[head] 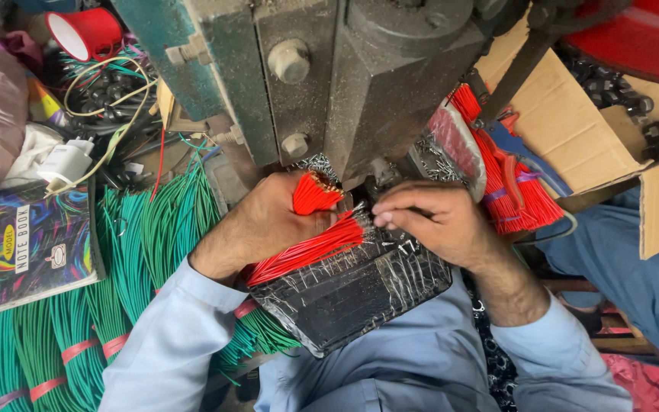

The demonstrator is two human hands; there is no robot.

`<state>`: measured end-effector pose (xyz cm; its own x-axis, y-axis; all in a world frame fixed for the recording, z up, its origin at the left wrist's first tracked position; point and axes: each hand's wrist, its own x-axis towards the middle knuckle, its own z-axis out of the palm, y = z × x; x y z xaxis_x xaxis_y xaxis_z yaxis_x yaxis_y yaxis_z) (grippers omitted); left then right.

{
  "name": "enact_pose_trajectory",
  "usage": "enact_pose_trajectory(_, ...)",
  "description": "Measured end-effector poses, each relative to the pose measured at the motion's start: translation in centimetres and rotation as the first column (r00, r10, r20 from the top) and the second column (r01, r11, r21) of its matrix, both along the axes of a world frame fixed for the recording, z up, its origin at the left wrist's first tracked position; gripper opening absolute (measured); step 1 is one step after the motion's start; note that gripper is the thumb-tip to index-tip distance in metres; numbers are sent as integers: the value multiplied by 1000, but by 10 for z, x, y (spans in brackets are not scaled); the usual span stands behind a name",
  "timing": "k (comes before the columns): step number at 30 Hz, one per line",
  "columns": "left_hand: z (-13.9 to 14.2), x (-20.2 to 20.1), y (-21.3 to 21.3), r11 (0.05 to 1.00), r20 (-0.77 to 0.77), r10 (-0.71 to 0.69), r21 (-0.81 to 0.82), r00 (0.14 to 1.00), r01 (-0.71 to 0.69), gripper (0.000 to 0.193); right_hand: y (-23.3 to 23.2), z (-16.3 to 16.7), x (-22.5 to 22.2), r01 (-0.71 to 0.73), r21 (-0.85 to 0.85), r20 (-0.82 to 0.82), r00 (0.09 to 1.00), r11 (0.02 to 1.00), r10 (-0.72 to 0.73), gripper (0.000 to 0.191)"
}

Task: The person holds a bundle of red wires in one hand and inserts metal terminals into a bench press machine, pulling the press lever to crimp terminals onto the wire ends one at a time. Crimped wires accumulate in a tray on their lap while they continue feeding terminals and positioning wires.

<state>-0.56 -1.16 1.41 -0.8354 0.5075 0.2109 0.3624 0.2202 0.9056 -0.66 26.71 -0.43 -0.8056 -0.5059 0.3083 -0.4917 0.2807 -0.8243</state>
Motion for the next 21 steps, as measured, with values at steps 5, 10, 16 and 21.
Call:
enact_pose_trajectory(5,-3,-3,-1,999,35,32,-26,999,-31,14,21,16,6,26,390,-192,980,920,54,14)
enact_pose_trajectory(10,-3,-4,-3,997,103,78,3,992,-79,16,14,9,7,91,400,-275,961,912,25,11)
enact_pose_trajectory(16,-2,-4,-6,998,128,47,38,991,-52,17,-4,-5,-2,166,49,87,982,985,-170,10)
enact_pose_trajectory(21,-6,-5,-7,994,158,101,18,982,-105,18,-31,-25,-13,114,-290,190,980,950,-60,10)
